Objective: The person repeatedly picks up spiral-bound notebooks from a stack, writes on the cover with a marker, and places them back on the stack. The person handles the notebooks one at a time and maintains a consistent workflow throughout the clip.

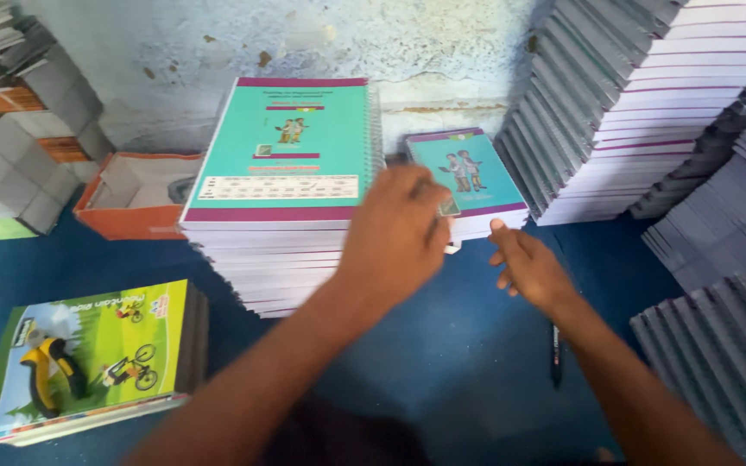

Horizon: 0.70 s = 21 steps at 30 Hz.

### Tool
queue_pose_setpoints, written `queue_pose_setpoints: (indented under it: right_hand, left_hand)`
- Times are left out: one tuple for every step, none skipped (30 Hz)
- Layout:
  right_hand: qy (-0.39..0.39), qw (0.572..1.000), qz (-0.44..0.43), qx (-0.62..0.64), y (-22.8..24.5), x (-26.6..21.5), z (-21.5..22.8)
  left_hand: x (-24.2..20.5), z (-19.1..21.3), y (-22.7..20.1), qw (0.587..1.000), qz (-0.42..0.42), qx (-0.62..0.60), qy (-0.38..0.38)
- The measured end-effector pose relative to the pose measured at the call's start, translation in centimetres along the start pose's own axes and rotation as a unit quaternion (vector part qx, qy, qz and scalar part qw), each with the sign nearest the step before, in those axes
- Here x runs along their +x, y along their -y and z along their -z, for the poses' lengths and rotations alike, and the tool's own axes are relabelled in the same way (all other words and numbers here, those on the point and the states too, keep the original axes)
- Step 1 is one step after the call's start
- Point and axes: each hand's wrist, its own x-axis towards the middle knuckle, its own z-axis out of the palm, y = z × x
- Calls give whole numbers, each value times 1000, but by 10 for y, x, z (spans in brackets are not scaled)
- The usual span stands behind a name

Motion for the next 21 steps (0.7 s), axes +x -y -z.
queue_pose_setpoints:
  right_hand:
    - [5,1000,-5,1,-10,-1,1]
    - [10,1000,-10,2,-21,-3,1]
    - [15,1000,-14,2,-31,-5,1]
    - [21,1000,-21,-3,-41,-6,0]
    - [27,999,-30,-10,-53,-8,0]
    - [33,999,-39,-16,-65,-11,0]
    - [34,999,-37,1,-77,-15,-1]
    - [35,999,-36,18,-89,-19,-1]
    - [37,998,-33,36,-100,-20,-2]
    - [37,998,-52,27,-110,-20,-4]
    - [39,997,-71,17,-120,-20,-6]
    - [40,995,-90,7,-129,-20,-9]
    - [46,993,-106,2,-138,-21,-12]
    - [52,991,-122,-3,-145,-22,-15]
    - [58,989,-137,-8,-151,-22,-18]
    - [63,988,-138,3,-156,-21,-19]
    - [69,988,-140,14,-160,-22,-20]
    - [75,987,-141,26,-162,-23,-20]
    - [76,989,-127,11,-162,-22,-21]
    - [76,991,-112,-3,-161,-24,-22]
    - [77,992,-95,-17,-158,-23,-24]
  left_hand:
    - [-6,-11,-6,999,4,-37,7]
    - [-14,-22,-12,999,-4,-43,15]
    - [-22,-33,-17,998,-12,-50,22]
    - [-32,-43,-20,998,-19,-56,29]
    - [-44,-52,-21,997,-15,-64,43]
    - [-56,-61,-22,996,-11,-71,57]
    - [-68,-71,-21,994,-8,-78,71]
    - [-80,-80,-19,992,12,-86,92]
    - [-91,-89,-15,989,31,-93,113]
    - [-101,-97,-10,985,51,-100,133]
    - [-112,-105,-3,981,71,-103,147]
    - [-122,-111,4,977,91,-106,161]
    - [-133,-116,11,972,111,-110,175]
    - [-144,-121,16,968,134,-102,185]
    - [-153,-123,22,964,155,-92,194]
    - [-161,-126,27,959,177,-83,203]
    - [-167,-128,31,954,202,-92,203]
    - [-172,-130,34,947,227,-102,203]
    - [-175,-131,38,940,251,-109,201]
    - [-177,-134,40,928,288,-122,204]
    - [-177,-137,40,914,323,-132,204]
